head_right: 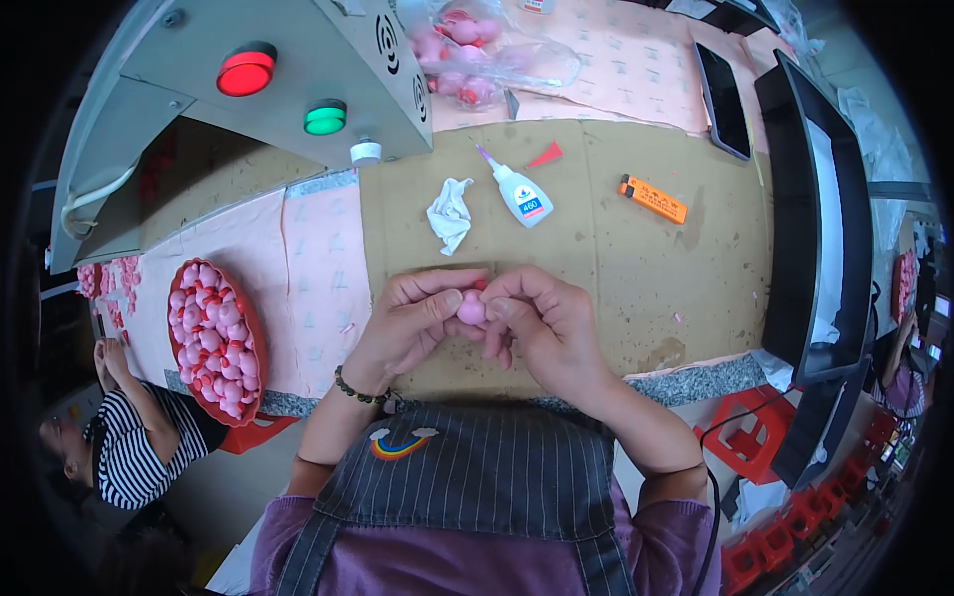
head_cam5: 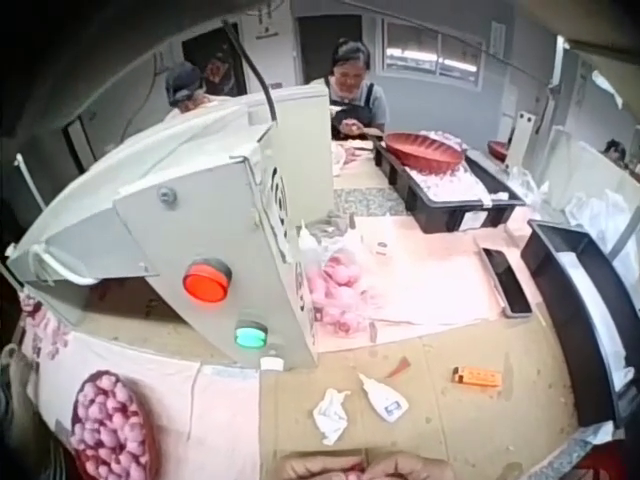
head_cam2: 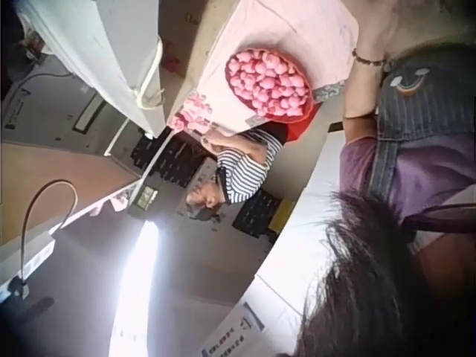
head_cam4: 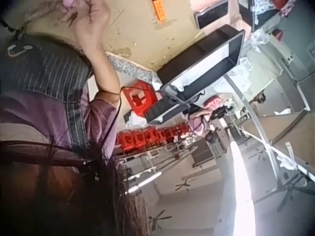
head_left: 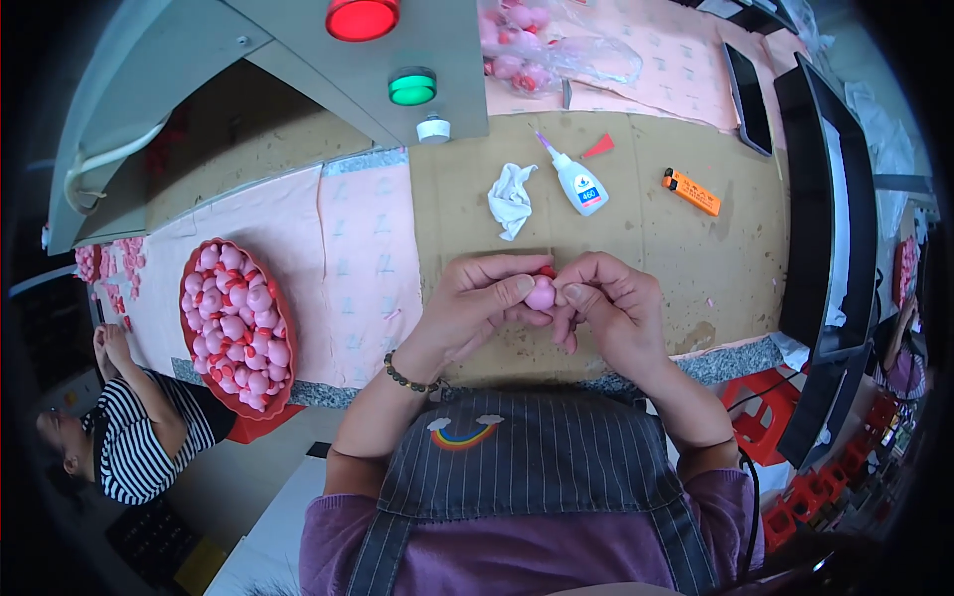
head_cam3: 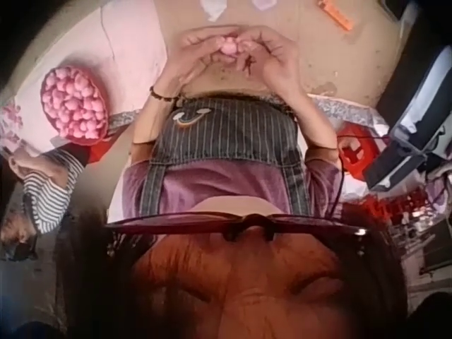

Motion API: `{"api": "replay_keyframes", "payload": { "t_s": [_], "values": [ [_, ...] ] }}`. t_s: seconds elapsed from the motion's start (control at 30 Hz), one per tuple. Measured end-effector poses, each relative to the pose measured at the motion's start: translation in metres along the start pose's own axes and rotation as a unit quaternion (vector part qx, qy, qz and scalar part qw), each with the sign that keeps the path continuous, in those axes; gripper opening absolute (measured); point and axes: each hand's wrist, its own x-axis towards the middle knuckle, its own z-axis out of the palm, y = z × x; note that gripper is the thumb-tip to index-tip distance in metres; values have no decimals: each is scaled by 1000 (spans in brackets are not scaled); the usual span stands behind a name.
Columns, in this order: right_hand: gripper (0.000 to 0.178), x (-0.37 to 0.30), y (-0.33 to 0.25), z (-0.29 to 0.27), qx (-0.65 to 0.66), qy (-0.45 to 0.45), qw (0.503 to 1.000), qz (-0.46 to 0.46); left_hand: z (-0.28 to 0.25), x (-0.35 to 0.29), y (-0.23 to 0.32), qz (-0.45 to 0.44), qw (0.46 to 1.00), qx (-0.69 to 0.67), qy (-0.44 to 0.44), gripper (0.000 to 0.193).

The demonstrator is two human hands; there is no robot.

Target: Gluing small white components and red flags onto pink toy balls on an assembly line.

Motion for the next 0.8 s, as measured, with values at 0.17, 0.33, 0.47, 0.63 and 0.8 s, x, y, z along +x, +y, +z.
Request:
{"api": "replay_keyframes", "payload": {
  "t_s": [0.17, 0.33, 0.47, 0.63, 0.8],
  "values": [
    [9, -1, 0, -1, 6, -6, 1000, 0, 7, 0, 4, 11, 1000, -8, 9, 27],
    [9, 2, 0, -2, -17, -8, 1000, -19, 3, 3, 3, 12, 1000, 9, 11, 26],
    [9, 4, -3, -4, -25, -9, 999, -21, -1, 4, -1, 47, 998, 19, -34, 33],
    [10, 28, -9, -13, -174, 10, 973, -153, -2, -2, 8, 35, 995, -64, -70, 37],
    [22, 77, -20, -4, -505, -31, 767, -395, -8, -4, 7, 47, 986, -112, -111, 41]
  ]
}}
